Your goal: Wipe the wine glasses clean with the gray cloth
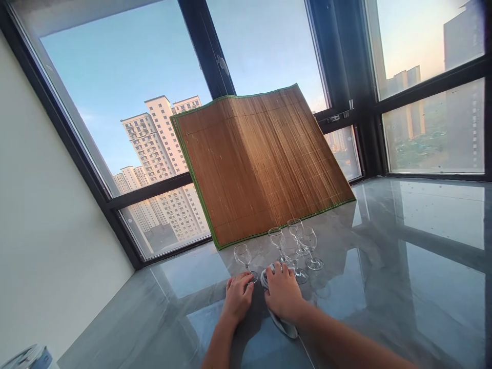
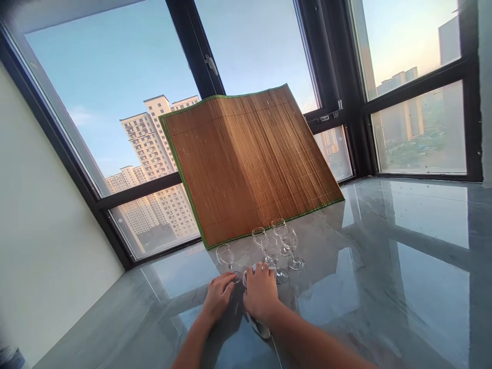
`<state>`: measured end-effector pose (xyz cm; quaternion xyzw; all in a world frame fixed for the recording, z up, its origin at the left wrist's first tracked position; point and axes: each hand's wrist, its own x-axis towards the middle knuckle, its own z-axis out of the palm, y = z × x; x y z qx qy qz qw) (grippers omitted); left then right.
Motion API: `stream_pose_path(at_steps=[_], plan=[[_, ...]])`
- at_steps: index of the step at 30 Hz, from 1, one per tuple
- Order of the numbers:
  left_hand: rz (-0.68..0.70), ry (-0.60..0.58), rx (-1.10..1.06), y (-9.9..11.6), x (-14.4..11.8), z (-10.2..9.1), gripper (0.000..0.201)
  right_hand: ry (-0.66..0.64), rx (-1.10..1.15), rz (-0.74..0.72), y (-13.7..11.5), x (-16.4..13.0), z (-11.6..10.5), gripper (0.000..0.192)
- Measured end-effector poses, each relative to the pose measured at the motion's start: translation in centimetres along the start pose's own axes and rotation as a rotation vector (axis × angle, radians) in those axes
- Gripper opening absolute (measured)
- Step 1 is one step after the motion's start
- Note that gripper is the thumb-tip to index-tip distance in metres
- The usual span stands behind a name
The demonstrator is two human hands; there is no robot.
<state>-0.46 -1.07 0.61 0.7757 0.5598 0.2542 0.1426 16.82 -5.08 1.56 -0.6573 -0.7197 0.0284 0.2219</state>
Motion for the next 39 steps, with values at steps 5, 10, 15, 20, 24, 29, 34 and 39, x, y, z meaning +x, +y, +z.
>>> stream_pose_path(at_steps=[5,10,15,20,24,29,34,39], plan=[[-0.014,-0.003,0.076,0.2,0.0,-0.1,0.045,-0.048,0.016,0.047,0.7,0.8,0.9,0.056],[-0.07,0.072,0.185,0.2,-0.1,-0.4,0.049,-0.043,-0.035,0.085,1.1,1.7,1.3,0.06],[-0.172,0.145,0.223,0.2,-0.1,-0.8,0.048,-0.065,-0.065,0.091,1.5,2.2,1.3,0.062],[-0.22,0.183,0.237,0.0,-0.1,-0.8,0.044,-0.053,-0.053,0.028,1.6,2.4,1.4,0.061],[-0.202,0.178,0.241,-0.2,0.2,-0.7,0.045,-0.091,0.006,-0.102,1.8,2.4,1.3,0.058],[-0.2,0.163,0.261,-0.5,0.5,-0.4,0.043,-0.13,0.126,-0.265,1.9,2.4,1.5,0.063],[-0.204,0.164,0.255,-0.5,0.5,-0.3,0.042,-0.209,0.213,-0.448,1.4,2.3,1.7,0.068],[-0.195,0.174,0.218,-0.2,0.5,-0.2,0.036,-0.219,0.235,-0.477,1.2,2.2,1.3,0.07]])
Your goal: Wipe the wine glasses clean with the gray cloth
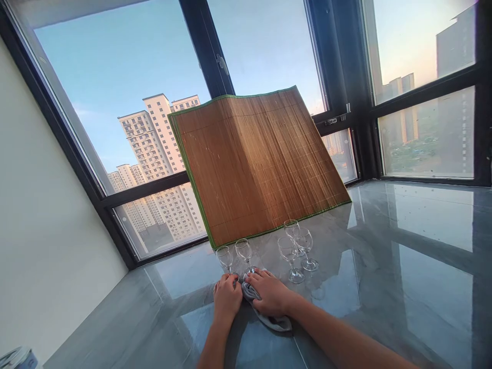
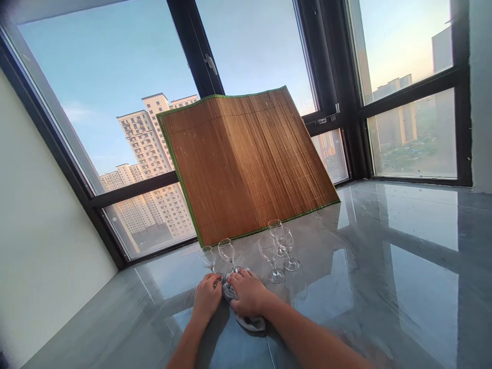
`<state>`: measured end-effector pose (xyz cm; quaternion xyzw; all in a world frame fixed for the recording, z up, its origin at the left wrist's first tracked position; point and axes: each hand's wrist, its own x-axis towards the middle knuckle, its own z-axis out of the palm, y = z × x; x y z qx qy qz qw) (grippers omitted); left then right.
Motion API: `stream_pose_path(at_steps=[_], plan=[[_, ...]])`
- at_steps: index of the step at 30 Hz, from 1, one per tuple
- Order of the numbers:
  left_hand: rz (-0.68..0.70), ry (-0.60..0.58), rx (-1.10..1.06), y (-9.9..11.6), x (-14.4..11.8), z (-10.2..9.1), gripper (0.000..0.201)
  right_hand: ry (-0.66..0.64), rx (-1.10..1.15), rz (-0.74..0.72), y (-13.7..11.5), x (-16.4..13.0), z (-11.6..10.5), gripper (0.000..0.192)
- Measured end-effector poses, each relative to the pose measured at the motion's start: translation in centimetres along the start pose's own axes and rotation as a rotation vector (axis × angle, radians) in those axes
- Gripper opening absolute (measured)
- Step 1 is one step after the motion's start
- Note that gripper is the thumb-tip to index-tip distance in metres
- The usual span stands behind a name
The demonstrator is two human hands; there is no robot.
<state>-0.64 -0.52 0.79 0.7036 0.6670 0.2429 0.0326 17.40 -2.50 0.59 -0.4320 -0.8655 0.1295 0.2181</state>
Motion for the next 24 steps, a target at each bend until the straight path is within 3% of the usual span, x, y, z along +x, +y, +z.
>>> stream_pose_path(at_steps=[7,14,20,24], plan=[[-0.089,0.045,-0.041,0.5,-0.3,-0.5,0.032,0.065,-0.098,0.111,-2.3,-0.8,-0.2,0.055],[-0.19,0.268,-0.025,1.0,-0.8,-2.9,0.037,0.123,-0.204,0.166,-4.4,-1.5,0.2,0.035],[0.054,0.394,-0.168,1.5,-1.2,-2.8,0.039,0.159,-0.202,0.157,-4.3,-1.2,0.9,0.044],[0.15,0.417,-0.213,2.4,-1.8,-2.3,0.039,0.147,-0.192,0.172,-3.9,-0.9,-0.1,0.034]])
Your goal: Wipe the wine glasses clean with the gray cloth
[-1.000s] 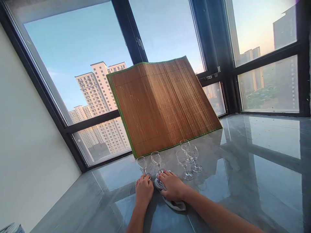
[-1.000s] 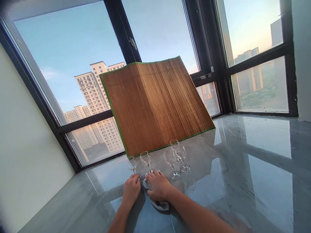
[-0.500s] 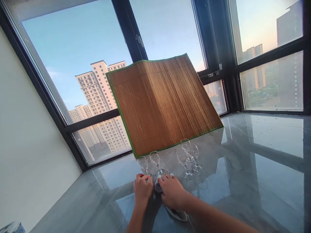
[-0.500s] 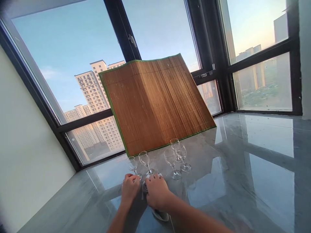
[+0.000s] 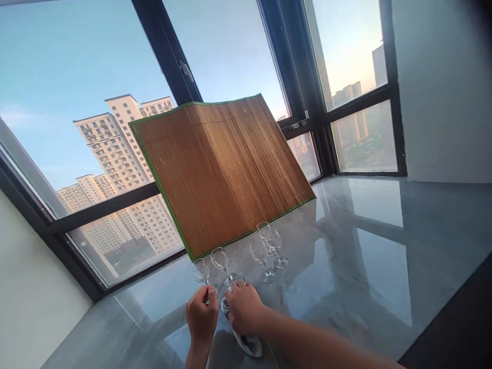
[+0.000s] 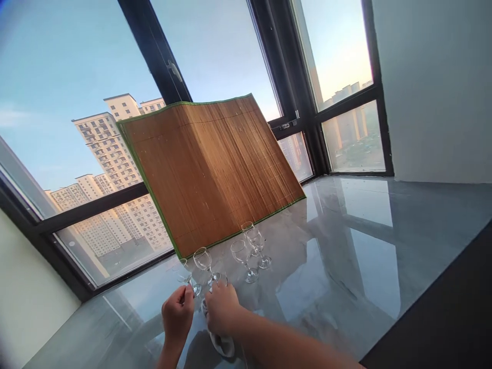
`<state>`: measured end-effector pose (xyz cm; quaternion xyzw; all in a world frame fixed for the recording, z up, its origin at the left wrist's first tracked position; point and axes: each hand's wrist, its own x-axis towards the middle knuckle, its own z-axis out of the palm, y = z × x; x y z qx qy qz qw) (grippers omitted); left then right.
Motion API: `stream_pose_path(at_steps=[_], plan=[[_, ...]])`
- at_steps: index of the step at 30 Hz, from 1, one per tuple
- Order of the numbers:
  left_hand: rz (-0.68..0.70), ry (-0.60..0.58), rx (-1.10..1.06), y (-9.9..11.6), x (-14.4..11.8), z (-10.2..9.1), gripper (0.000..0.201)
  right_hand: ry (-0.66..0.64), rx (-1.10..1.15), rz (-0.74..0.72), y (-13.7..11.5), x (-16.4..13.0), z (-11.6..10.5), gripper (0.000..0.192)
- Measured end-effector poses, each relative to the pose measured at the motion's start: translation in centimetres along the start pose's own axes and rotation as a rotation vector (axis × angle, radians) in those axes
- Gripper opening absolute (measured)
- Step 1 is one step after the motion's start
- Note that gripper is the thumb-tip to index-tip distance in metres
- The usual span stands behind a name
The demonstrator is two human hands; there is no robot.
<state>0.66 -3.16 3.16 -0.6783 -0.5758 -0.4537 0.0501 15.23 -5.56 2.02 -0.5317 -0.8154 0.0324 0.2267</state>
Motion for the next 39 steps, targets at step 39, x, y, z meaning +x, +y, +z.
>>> stream_pose_path(at_steps=[39], plan=[[-0.415,-0.153,-0.637,-3.1,-2.5,-2.7,0.048,-0.11,0.159,-0.163,4.7,-6.8,-3.6,0.067]])
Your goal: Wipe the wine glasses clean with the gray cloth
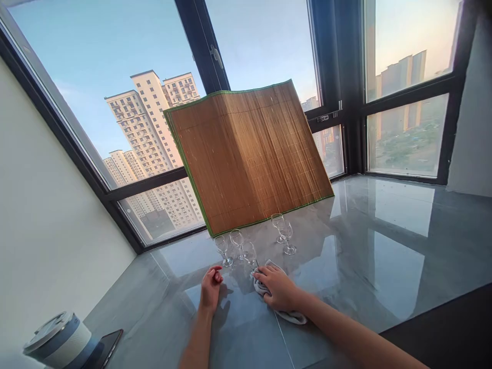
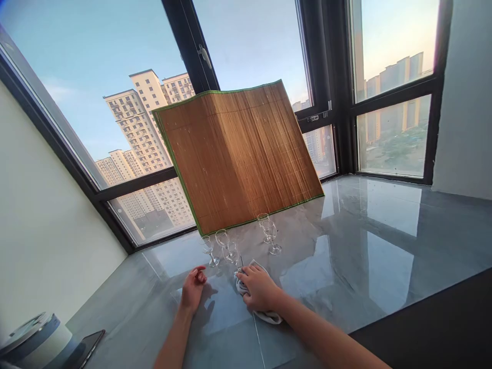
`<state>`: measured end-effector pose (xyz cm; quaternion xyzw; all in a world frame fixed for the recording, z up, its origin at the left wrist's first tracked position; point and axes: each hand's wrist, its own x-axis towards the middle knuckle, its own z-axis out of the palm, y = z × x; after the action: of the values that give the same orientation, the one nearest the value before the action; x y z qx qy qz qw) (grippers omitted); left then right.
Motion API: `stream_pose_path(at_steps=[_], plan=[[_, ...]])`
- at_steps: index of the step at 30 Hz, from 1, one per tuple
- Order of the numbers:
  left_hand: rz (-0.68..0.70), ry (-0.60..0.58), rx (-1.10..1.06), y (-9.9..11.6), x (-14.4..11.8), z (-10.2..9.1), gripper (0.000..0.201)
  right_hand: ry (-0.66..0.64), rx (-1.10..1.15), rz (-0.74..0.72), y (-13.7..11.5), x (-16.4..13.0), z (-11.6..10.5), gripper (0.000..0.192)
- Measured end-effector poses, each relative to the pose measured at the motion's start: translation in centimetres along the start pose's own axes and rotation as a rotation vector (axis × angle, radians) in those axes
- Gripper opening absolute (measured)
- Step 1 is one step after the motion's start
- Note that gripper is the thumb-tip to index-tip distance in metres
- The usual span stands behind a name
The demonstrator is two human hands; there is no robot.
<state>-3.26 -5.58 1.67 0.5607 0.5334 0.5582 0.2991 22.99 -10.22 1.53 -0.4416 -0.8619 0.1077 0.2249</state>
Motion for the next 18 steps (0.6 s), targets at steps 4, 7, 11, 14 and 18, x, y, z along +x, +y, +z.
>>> stream_pose_path(at_steps=[4,7,11,14,18], plan=[[0.044,-0.041,0.097,0.2,-2.2,-0.2,0.045,-0.033,0.016,-0.059,-1.7,1.6,0.9,0.066],[0.083,-0.041,0.216,-0.1,-2.6,0.4,0.049,-0.035,0.032,-0.118,-2.9,2.8,1.3,0.064],[0.092,-0.154,0.368,-0.3,-2.3,0.9,0.046,-0.013,0.016,-0.094,-2.7,2.9,0.4,0.054],[0.091,-0.214,0.481,-0.1,-2.4,1.0,0.038,0.02,-0.051,0.027,-0.8,1.6,-1.3,0.041],[0.086,-0.23,0.623,0.5,-2.7,1.3,0.033,0.113,-0.136,0.225,2.7,-1.5,-3.6,0.035]])
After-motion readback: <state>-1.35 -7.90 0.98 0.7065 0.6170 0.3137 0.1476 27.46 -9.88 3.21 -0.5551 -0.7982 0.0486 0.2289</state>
